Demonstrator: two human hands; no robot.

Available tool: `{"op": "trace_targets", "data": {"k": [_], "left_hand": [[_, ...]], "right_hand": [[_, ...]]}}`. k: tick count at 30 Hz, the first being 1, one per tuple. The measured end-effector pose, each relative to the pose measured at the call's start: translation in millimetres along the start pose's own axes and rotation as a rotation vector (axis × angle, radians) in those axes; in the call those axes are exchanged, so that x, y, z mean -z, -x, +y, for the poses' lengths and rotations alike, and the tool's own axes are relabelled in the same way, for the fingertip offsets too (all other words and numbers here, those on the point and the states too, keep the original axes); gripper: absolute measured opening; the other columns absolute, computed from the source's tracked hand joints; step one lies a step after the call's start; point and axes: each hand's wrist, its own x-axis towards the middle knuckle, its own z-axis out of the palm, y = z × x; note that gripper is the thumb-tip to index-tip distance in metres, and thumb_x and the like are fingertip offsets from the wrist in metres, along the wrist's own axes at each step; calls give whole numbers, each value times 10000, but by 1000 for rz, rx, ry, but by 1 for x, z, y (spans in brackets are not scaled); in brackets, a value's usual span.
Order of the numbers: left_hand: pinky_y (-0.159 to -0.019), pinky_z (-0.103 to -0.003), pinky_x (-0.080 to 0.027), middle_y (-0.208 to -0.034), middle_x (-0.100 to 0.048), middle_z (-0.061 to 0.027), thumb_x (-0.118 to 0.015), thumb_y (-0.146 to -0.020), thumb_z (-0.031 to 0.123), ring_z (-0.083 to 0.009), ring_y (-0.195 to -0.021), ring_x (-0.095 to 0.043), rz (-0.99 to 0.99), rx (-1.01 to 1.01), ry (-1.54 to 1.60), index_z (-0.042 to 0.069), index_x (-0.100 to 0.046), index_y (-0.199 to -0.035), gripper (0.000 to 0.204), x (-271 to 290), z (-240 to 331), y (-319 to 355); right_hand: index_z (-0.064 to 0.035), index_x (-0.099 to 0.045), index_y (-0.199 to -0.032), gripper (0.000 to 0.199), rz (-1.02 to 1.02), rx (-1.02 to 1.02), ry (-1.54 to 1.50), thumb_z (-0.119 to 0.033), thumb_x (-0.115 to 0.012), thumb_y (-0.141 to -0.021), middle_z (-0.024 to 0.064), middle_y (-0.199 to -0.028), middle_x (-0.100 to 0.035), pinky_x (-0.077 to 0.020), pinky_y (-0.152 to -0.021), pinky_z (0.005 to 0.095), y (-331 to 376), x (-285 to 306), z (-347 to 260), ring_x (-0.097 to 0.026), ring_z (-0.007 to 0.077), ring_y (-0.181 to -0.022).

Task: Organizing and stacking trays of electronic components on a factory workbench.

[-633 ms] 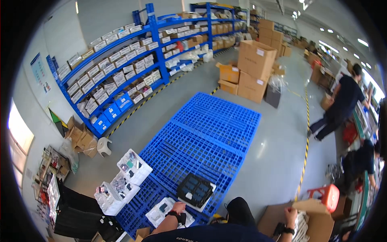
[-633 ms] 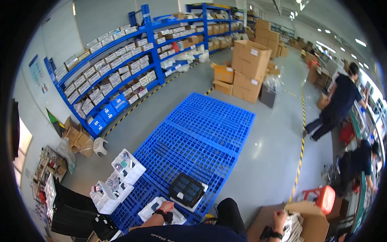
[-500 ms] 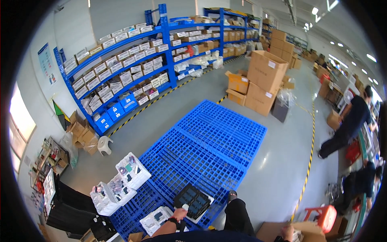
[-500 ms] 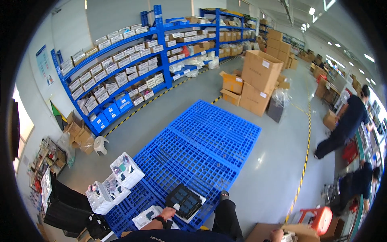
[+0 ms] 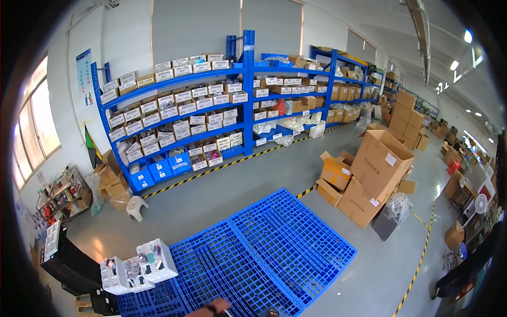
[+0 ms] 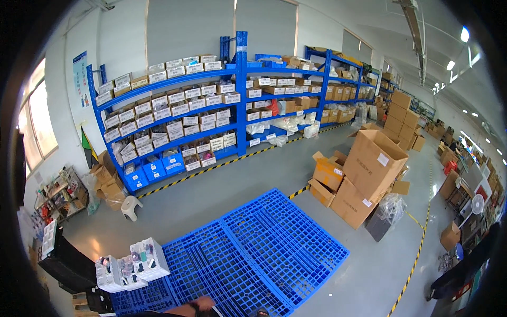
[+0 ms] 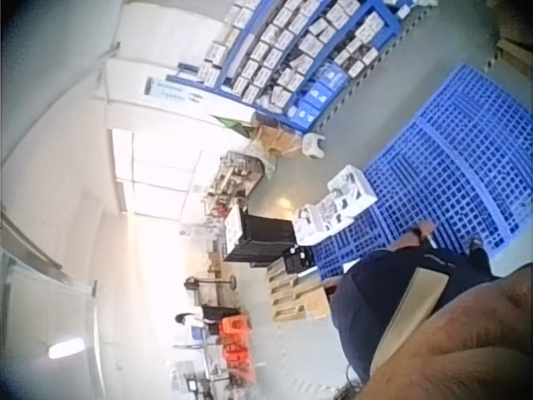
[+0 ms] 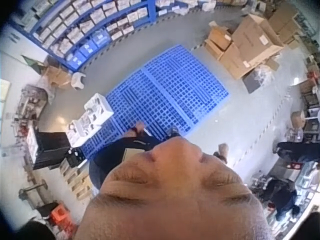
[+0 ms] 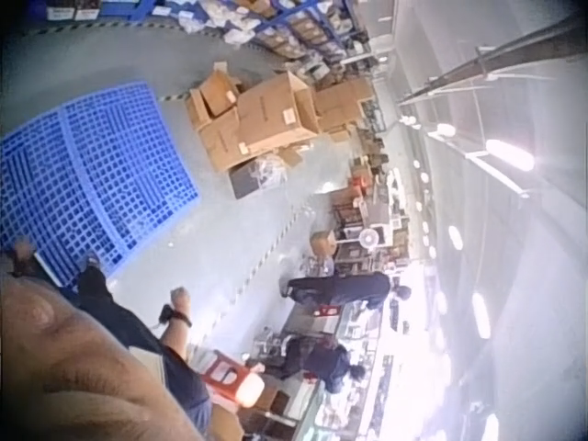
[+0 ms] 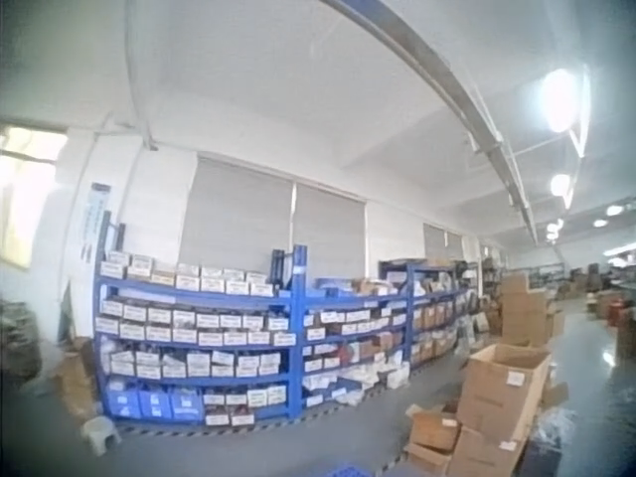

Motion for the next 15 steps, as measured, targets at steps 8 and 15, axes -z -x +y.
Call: {"op": "trace_targets", "data": {"k": [8,15], "left_hand": [[-725,-291,-474,-839,-646,-63,-592,-805,303,-165,-777,-609,718,89,805,55,-620,-946,286,240,85,9],[-683,-337,-478,-899,-635,-101,-527,-776,240,-207,-788,-604,-157,505,-204,90,-634,-927,238,95,-66,88]], "right_hand": [[-13,-580,-706,221,541,169,56,-196,-482,-780,191,-751,-584,-434,-615,469,-112,267,-98,-556,365,-710],[-3,-576,-842,117,745,241,-172,-100,-591,-778,155,-776,-601,-475,-645,325,-127,395,-265,-599,270,-708]]}}
